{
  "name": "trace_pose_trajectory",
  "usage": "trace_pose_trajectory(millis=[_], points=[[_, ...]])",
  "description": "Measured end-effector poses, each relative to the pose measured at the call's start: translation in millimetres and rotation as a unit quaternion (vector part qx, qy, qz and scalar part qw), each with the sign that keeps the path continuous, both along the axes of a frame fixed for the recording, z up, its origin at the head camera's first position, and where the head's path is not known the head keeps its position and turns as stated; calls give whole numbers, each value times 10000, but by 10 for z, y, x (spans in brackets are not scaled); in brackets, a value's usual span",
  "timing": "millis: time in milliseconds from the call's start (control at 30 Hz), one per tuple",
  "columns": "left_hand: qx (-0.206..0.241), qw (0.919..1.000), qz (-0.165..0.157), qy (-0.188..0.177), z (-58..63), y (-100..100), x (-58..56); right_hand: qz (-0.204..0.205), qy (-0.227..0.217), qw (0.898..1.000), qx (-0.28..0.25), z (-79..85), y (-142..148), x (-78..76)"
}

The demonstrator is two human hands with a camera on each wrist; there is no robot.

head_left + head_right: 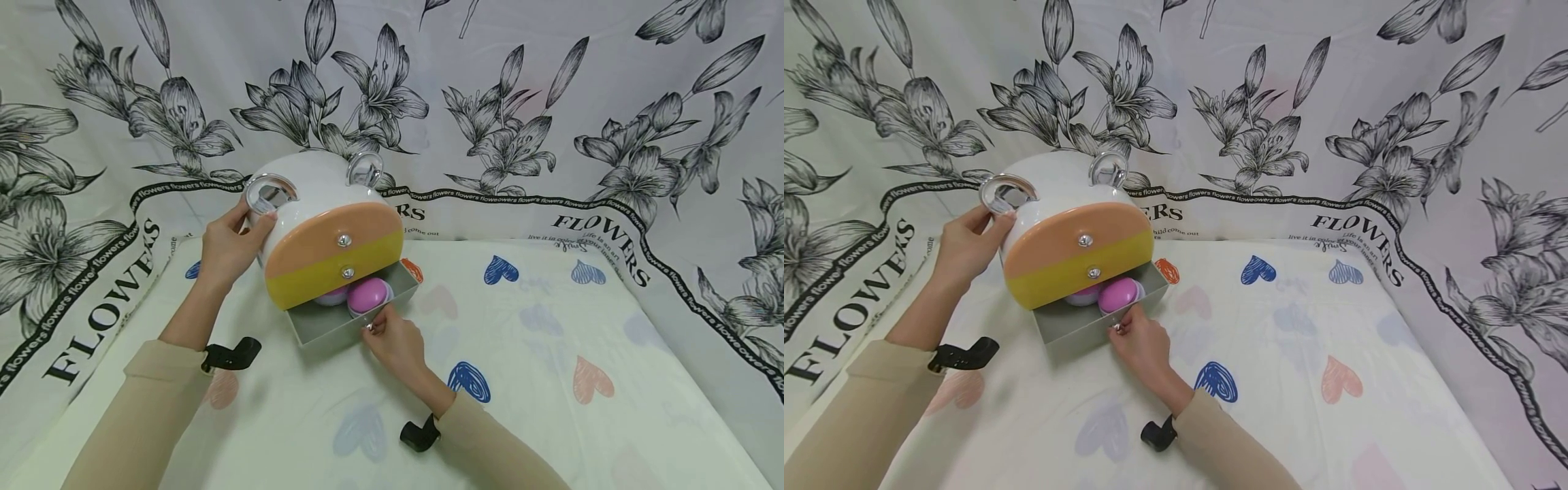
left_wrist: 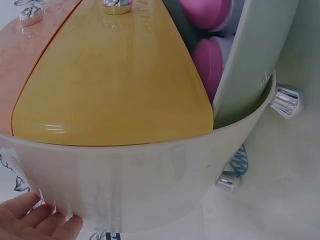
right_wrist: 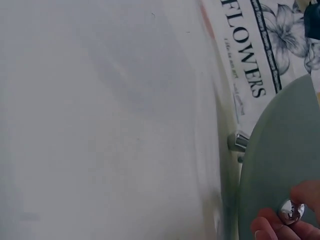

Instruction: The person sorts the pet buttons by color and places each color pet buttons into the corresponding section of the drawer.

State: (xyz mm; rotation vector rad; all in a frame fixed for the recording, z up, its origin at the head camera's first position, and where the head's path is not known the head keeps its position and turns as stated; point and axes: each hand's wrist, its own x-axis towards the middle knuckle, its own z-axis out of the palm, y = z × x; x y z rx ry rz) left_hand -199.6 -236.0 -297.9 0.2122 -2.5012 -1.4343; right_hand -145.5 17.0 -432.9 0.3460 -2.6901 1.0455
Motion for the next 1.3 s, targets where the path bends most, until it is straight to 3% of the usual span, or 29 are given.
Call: trace_pose_trajectory(millis=[600,1300], points=[[-41,10000,37,-69,-4,1,6,-45,-159,9999,27,19,-195,-266],[30,9998,88,-154,-18,17,6,-110,-303,9995,54,26,-341,-462]])
